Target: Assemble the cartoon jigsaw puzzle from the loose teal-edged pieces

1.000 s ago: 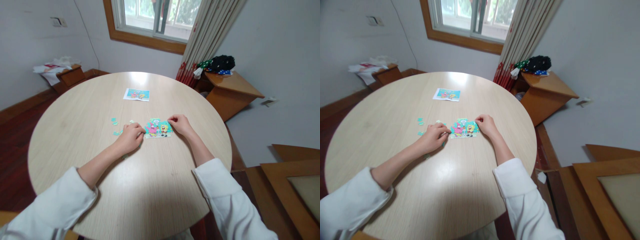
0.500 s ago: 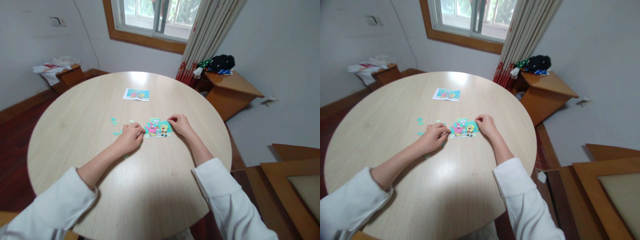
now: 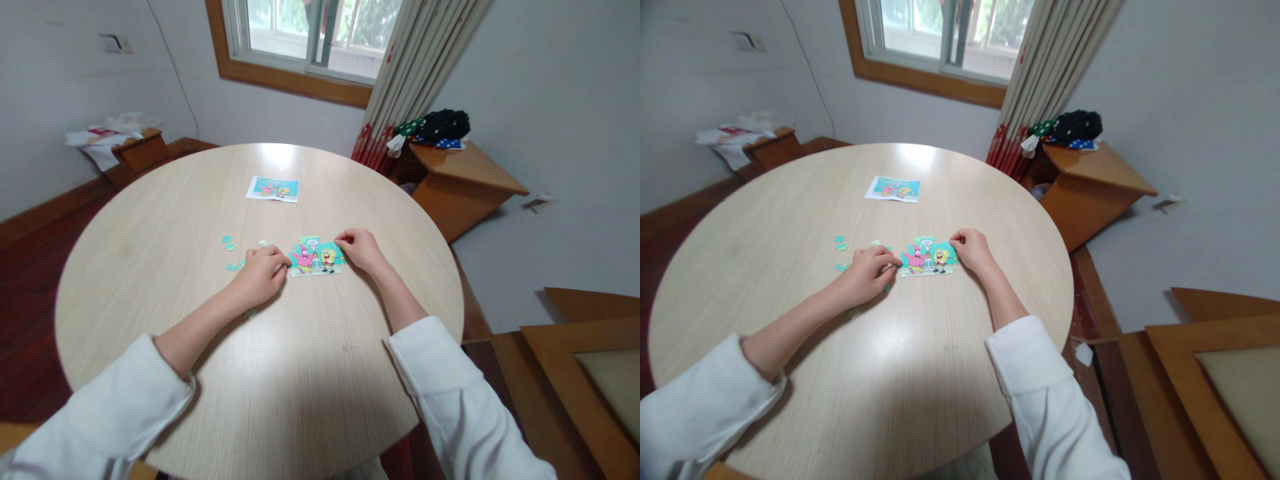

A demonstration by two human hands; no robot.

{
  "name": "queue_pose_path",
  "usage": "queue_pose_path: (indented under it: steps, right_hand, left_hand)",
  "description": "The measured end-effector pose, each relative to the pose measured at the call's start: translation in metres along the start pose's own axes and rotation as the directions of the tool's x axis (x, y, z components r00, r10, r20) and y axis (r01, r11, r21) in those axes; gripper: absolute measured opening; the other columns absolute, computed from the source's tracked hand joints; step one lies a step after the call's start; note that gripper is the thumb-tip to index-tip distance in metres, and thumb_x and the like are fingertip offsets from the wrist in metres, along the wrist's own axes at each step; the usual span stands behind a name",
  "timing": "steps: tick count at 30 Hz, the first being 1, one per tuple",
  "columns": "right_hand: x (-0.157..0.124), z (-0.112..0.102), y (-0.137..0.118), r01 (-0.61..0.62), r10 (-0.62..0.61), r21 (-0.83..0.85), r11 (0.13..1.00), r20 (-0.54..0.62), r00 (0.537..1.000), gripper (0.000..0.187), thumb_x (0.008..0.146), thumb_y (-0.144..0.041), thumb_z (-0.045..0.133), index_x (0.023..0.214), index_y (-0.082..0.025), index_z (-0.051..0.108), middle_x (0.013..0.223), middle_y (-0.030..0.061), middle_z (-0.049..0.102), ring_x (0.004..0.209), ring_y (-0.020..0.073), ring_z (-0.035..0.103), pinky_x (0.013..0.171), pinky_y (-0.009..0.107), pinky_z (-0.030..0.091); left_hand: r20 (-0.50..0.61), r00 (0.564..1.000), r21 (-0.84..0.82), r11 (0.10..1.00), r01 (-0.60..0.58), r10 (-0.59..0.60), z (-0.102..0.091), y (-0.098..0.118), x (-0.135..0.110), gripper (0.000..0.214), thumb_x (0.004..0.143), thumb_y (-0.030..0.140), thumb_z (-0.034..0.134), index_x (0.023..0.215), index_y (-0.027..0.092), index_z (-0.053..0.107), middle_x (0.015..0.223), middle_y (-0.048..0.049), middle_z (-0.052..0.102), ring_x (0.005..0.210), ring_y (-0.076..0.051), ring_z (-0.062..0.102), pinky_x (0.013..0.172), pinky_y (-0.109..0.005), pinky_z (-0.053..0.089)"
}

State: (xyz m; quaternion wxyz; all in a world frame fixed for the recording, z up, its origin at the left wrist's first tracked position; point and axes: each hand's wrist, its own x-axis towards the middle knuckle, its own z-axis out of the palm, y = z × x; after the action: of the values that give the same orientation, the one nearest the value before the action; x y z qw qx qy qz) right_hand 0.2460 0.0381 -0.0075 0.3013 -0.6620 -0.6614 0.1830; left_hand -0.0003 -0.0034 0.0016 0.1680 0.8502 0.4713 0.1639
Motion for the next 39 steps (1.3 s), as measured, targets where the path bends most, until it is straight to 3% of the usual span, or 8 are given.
queue_pose_path:
  steps: [39]
  right_hand:
    - [-0.0019,-0.0018,-0.0018,0.033,-0.034,-0.036,0.999,-0.006,0.999,0.01,0.075,-0.016,0.061,0.07,-0.018,0.07,0.072,0.0033,0.07,0.067,0.0141,0.059,0.067,0.026,0.044]
  left_hand:
    - [-0.015,1.0,0.0,1.0,-0.003,0.003,-0.0001,0.0009,-0.001,0.03,0.085,0.018,0.042,0.097,0.016,0.069,0.097,-0.0107,0.065,0.098,-0.025,0.057,0.086,-0.042,0.035]
